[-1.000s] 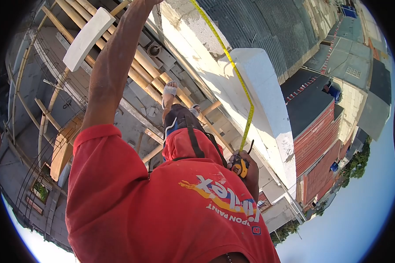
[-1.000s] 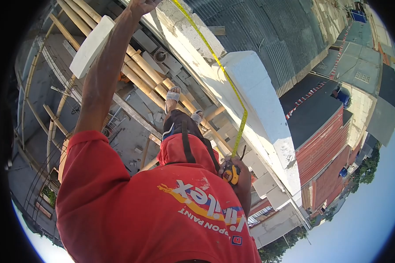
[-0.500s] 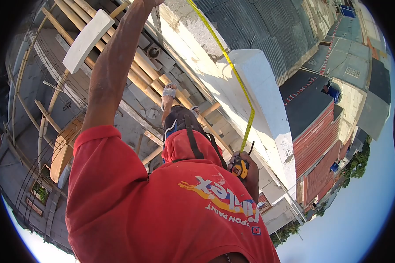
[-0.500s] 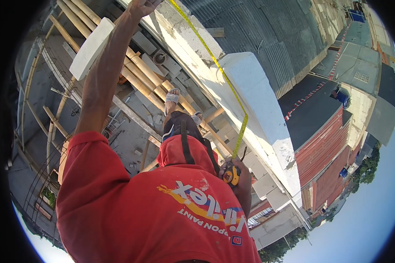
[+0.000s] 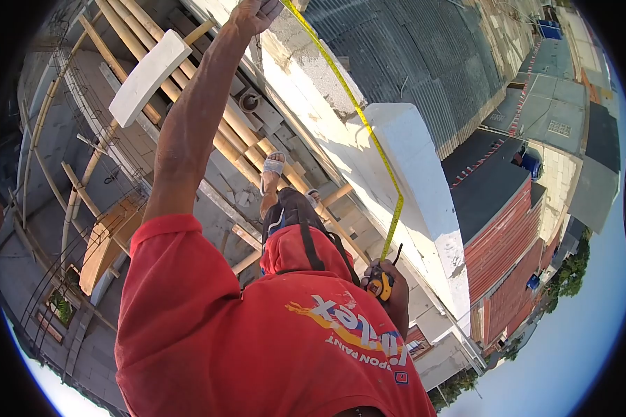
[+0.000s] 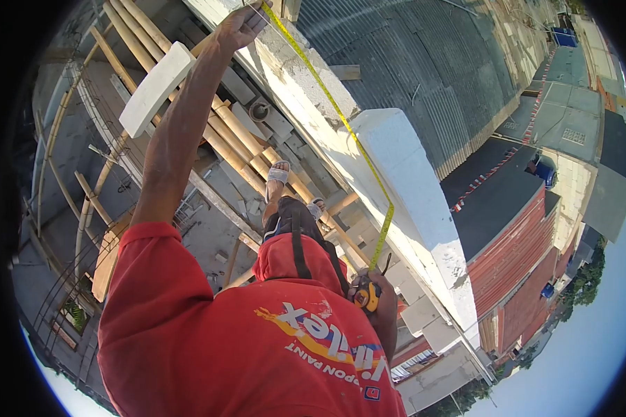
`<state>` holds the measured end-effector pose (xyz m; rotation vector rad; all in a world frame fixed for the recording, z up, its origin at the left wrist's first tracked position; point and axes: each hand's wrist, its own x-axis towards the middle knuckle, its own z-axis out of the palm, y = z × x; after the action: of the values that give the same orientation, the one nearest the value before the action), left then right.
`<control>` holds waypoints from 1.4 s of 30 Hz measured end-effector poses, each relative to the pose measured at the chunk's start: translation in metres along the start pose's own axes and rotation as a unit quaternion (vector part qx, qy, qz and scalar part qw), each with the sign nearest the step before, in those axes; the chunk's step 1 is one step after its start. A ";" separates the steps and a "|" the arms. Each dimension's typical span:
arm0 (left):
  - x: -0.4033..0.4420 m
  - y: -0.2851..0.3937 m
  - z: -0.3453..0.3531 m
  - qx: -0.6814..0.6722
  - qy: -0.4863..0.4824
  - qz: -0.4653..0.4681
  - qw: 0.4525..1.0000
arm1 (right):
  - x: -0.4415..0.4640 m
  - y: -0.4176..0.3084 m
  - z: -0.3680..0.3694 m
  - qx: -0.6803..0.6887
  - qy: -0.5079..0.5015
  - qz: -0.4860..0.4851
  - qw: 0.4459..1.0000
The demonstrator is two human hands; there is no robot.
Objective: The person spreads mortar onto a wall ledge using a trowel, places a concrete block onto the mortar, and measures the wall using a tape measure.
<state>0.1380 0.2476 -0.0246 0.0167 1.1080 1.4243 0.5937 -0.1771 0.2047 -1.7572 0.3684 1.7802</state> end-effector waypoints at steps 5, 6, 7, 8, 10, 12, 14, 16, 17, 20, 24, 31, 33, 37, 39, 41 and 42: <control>0.016 -0.005 -0.008 -0.067 -0.021 0.004 0.998 | 0.001 0.000 -0.003 -0.017 -0.010 -0.003 1.000; 0.014 -0.005 -0.006 -0.064 -0.013 -0.004 0.998 | 0.001 0.000 -0.002 -0.012 -0.008 -0.004 1.000; 0.012 -0.004 -0.004 -0.061 -0.005 -0.010 0.998 | 0.001 0.000 -0.001 -0.007 -0.007 -0.004 1.000; 0.013 -0.004 -0.005 -0.057 0.004 -0.016 0.998 | 0.001 0.001 -0.001 -0.002 -0.005 -0.004 1.000; 0.028 -0.008 -0.014 -0.065 -0.015 -0.009 0.998 | 0.001 0.000 -0.002 -0.006 -0.011 -0.002 1.000; 0.031 -0.009 -0.016 -0.059 -0.021 -0.004 0.998 | 0.001 0.001 -0.003 -0.008 -0.015 -0.003 1.000; 0.032 -0.009 -0.019 -0.038 -0.013 -0.001 0.999 | 0.002 0.002 -0.004 -0.008 -0.019 -0.004 1.000; 0.050 -0.017 -0.046 -0.055 -0.074 0.008 0.996 | 0.004 0.006 -0.011 -0.047 0.000 0.001 0.999; 0.058 -0.019 -0.054 -0.064 -0.107 0.012 0.992 | 0.006 0.009 -0.014 -0.066 0.009 0.003 0.998; -0.009 -0.037 -0.035 0.013 0.038 0.041 0.998 | 0.013 0.013 -0.021 -0.047 -0.005 0.033 0.998; 0.025 -0.070 -0.067 0.059 0.130 0.082 0.986 | 0.019 0.011 -0.007 -0.075 0.019 0.041 0.996; 0.024 -0.063 -0.068 0.146 0.118 0.084 0.979 | 0.061 0.013 -0.016 -0.133 -0.016 0.061 0.989; 0.022 -0.062 -0.068 0.192 0.117 0.091 0.970 | 0.062 0.013 -0.013 -0.135 -0.019 0.057 0.989; 0.027 -0.062 -0.077 0.185 0.110 0.071 0.974 | 0.061 0.011 -0.008 -0.129 -0.012 0.054 0.990; 0.029 -0.064 -0.075 0.187 0.120 0.087 0.971 | 0.062 0.012 -0.011 -0.147 -0.025 0.044 0.988; 0.027 -0.066 -0.072 0.159 0.113 0.100 0.976 | 0.063 0.014 -0.014 -0.150 -0.037 0.043 0.987; 0.024 -0.065 -0.071 0.146 0.111 0.106 0.977 | 0.063 0.015 -0.016 -0.147 -0.044 0.047 0.987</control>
<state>0.1387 0.2091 -0.1162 0.1935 1.5310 1.4637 0.6011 -0.1840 0.1388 -1.8761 0.1602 2.0574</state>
